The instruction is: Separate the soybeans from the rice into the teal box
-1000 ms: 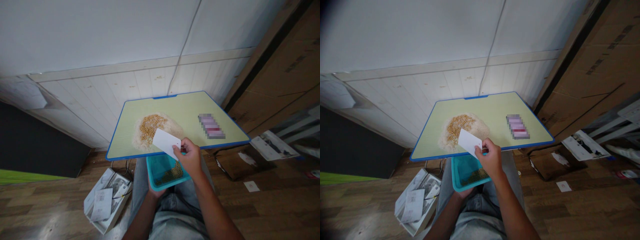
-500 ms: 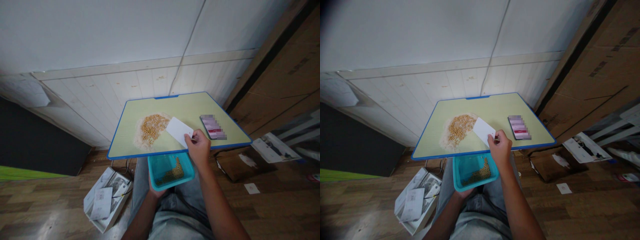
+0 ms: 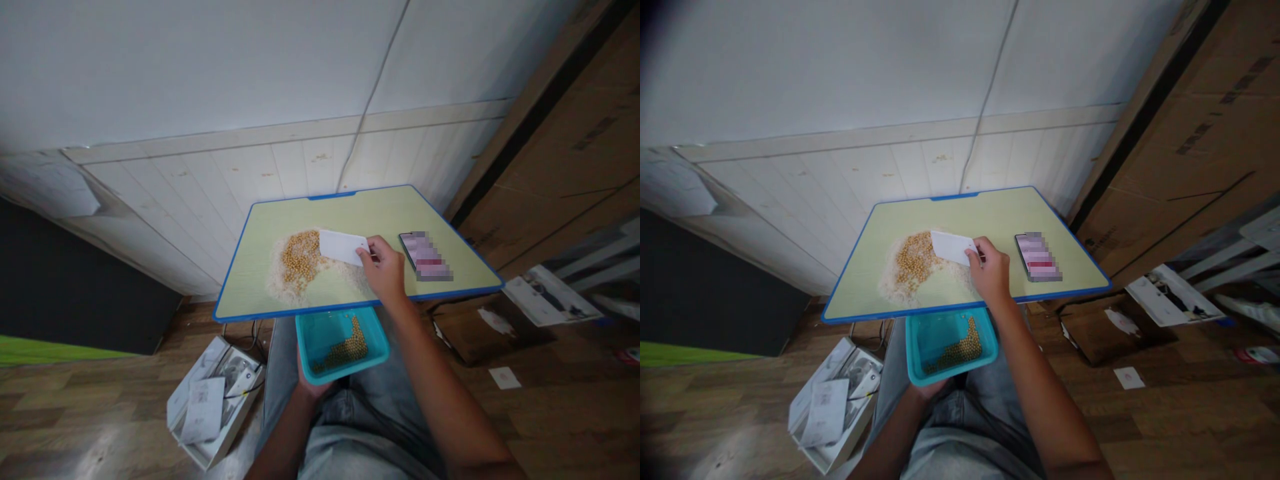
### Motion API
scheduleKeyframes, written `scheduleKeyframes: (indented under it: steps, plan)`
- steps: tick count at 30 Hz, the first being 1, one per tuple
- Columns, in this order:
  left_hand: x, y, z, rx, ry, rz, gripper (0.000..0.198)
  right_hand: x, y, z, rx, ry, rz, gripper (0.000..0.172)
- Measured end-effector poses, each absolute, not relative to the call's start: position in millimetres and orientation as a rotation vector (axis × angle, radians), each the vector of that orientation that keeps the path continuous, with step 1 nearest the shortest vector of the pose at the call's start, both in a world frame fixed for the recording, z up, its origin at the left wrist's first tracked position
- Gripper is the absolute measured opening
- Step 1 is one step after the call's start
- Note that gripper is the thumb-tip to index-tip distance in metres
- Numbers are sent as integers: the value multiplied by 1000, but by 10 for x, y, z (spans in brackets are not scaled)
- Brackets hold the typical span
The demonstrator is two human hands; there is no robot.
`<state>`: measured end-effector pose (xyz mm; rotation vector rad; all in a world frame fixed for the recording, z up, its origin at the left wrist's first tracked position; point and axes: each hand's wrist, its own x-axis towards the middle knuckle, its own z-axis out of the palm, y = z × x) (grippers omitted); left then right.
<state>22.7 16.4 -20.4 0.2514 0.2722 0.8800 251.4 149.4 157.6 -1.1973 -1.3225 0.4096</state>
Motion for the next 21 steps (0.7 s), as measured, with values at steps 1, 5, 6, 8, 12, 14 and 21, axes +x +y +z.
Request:
scheduleKeyframes:
  steps: [1, 5, 6, 8, 12, 14, 21]
  plan:
    - [206, 159, -282, 244, 289, 886, 78, 2519, 1503, 1582, -1188, -1349, 416, 9]
    - [168, 154, -443, 217, 342, 910, 78, 2543, 1499, 1583, -1146, -1393, 392, 9]
    - [172, 157, -449, 213, 351, 909, 77, 2544, 1494, 1580, -1141, -1389, 378, 10]
    - [187, 166, -433, 210, 360, 899, 75, 2535, 1488, 1571, -1136, -1380, 355, 11]
    - [213, 169, -366, 207, 356, 881, 76, 2476, 1511, 1555, -1122, -1392, 355, 13]
    - [215, 160, -344, 206, 351, 886, 77, 2439, 1536, 1551, -1107, -1411, 378, 15]
    - [201, 137, -357, 203, 336, 899, 79, 2406, 1547, 1544, -1013, -1470, 468, 20]
